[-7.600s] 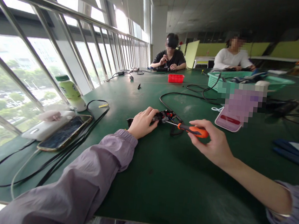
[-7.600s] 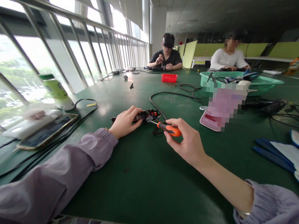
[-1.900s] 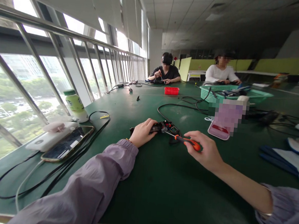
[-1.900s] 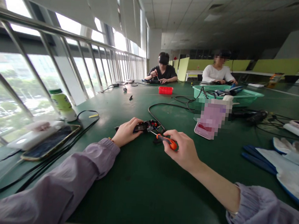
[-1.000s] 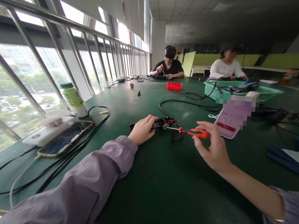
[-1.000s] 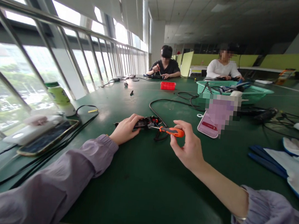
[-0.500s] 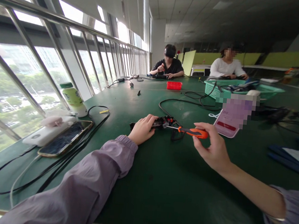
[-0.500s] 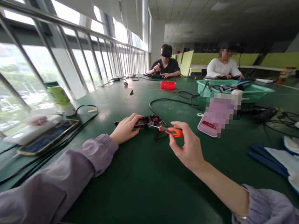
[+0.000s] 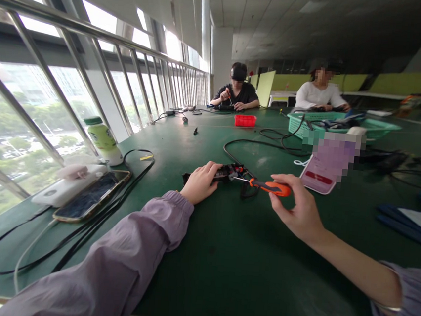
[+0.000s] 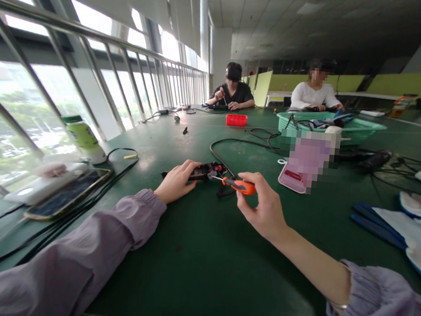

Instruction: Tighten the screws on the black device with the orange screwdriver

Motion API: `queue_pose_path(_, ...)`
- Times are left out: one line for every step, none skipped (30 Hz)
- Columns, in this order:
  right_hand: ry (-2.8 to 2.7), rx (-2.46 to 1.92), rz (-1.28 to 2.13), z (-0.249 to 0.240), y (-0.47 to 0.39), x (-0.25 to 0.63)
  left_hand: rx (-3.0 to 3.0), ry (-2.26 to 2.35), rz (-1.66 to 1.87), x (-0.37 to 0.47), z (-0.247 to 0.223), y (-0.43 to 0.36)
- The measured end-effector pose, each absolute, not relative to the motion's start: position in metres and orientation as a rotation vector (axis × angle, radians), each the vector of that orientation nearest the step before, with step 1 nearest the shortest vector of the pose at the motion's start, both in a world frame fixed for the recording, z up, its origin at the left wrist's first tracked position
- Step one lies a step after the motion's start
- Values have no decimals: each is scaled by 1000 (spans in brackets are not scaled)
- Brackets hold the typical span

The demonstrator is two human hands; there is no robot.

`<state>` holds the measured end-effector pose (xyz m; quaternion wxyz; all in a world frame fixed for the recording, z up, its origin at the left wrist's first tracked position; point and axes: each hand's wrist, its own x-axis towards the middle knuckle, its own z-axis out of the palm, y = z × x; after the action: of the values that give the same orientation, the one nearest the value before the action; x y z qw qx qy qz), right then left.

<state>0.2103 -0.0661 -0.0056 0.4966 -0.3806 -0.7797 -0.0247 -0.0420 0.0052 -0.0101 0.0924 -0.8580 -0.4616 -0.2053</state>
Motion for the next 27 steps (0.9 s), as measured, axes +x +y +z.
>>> queue_pose_path(-1895, -910, -65, -5, -66, 210, -2546, -1367, -608, -42, -10, 5)
queue_pose_path(-1913, -910, -64, -5, -67, 210, -2544, -1366, -606, -42, -10, 5)
queue_pose_path(-1942, -920, -59, -4, -67, 210, -2545, -1367, -606, -42, -10, 5)
queue_pose_path(-1977, -935, -51, -4, -68, 210, -2547, -1370, -606, -42, -10, 5)
queue_pose_path(-2006, -956, -39, -3, -68, 210, -2549, -1376, -607, -42, -10, 5)
queue_pose_path(-2024, -979, -22, -3, -68, 210, -2551, -1382, -608, -42, -10, 5)
queue_pose_path(-2027, -1001, -6, -4, -68, 210, -2552, -1384, -609, -42, -10, 5)
queue_pose_path(-2013, -1016, 7, -4, -68, 210, -2553, -1384, -610, -42, -10, 5)
queue_pose_path(-1986, -1024, 12, -5, -68, 211, -2552, -1383, -612, -42, -10, 5)
queue_pose_path(-1957, -1018, 6, -5, -67, 211, -2550, -1382, -612, -42, -10, 5)
queue_pose_path(-1928, -1000, -9, -6, -67, 210, -2548, -1381, -612, -42, -10, 5)
queue_pose_path(-1905, -974, -30, -6, -67, 210, -2546, -1378, -610, -42, -10, 5)
queue_pose_path(-1889, -944, -53, -6, -66, 210, -2542, -1376, -606, -42, -11, 5)
queue_pose_path(-1887, -921, -69, -6, -66, 210, -2539, -1372, -600, -42, -11, 5)
queue_pose_path(-1899, -911, -79, -5, -67, 210, -2535, -1368, -594, -42, -11, 5)
queue_pose_path(-1924, -915, -81, -5, -67, 210, -2532, -1365, -588, -42, -11, 5)
queue_pose_path(-1959, -930, -78, -4, -67, 210, -2528, -1363, -584, -42, -11, 5)
queue_pose_path(-1999, -949, -70, -4, -67, 210, -2525, -1363, -582, -42, -11, 5)
queue_pose_path(-2036, -969, -58, -3, -67, 210, -2523, -1364, -583, -42, -11, 5)
queue_pose_path(-2064, -985, -43, -3, -68, 210, -2522, -1366, -586, -42, -10, 5)
queue_pose_path(-2075, -995, -30, -3, -68, 210, -2521, -1369, -591, -42, -10, 4)
queue_pose_path(-2071, -1002, -19, -4, -68, 211, -2523, -1371, -595, -42, -10, 4)
queue_pose_path(-2052, -1000, -16, -4, -68, 211, -2525, -1374, -596, -42, -10, 4)
queue_pose_path(-2024, -990, -21, -4, -67, 211, -2526, -1378, -595, -42, -10, 4)
queue_pose_path(-1991, -973, -35, -5, -67, 210, -2527, -1382, -591, -42, -10, 4)
queue_pose_path(-1962, -950, -54, -5, -67, 210, -2527, -1385, -585, -42, -10, 4)
queue_pose_path(-1941, -927, -71, -5, -67, 210, -2527, -1388, -579, -42, -10, 4)
